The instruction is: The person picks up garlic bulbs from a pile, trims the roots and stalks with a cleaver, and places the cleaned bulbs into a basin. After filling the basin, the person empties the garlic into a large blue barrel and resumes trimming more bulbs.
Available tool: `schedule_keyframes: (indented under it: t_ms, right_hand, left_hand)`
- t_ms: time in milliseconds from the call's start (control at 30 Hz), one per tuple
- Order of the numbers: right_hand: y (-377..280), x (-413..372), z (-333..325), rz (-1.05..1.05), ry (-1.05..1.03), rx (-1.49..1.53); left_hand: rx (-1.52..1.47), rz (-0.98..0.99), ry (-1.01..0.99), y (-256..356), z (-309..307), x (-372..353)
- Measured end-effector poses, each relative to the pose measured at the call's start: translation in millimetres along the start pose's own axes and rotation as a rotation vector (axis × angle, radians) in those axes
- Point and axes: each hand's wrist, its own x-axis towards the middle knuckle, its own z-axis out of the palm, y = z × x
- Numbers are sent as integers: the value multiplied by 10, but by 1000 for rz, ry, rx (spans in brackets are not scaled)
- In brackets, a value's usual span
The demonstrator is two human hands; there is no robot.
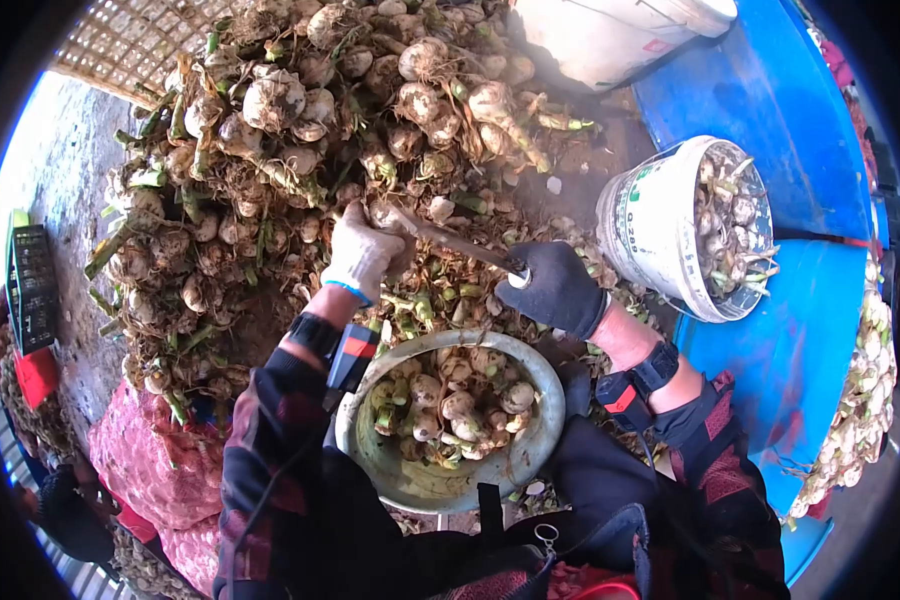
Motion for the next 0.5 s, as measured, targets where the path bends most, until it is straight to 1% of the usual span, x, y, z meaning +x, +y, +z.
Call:
schedule_keyframes:
  t_ms: [33,67,100,133,167,233,267,333,367,400,467,500]
  right_hand:
    - [-96,20,-36,-52,-9,-69]
    - [-158,46,-57,-108,-15,-140]
    - [-177,52,-46,-193,23,-160]
    - [-209,58,-37,-193,25,-156]
    - [-248,70,-38,-254,30,-186]
    - [-321,78,-35,-346,30,-240]
    - [-349,71,-25,-342,29,-239]
    - [-403,54,-9,-360,-7,-247]
    - [-441,50,-9,-358,-5,-244]
    - [-446,41,-6,-358,-5,-243]
    - [-446,28,-4,-394,-26,-190]
    - [-438,26,3,-395,-26,-191]
  left_hand:
    - [340,407,-98,-45,-78,-133]
    - [853,1052,-184,0,-208,-232]
    - [870,1156,-259,45,-317,-305]
    - [883,1258,-337,46,-384,-373]
    - [886,1258,-339,-28,-376,-497]
    - [115,587,-420,-165,-305,-788]
    - [97,384,-538,-104,-323,-865]
    - [363,508,-428,-155,-289,-1022]
    - [-181,415,-467,-86,-226,-1146]
    - [-180,415,-468,-119,-246,-1153]
    - [115,499,-412,-140,-280,-1157]
    - [9,605,-527,-134,-288,-1158]
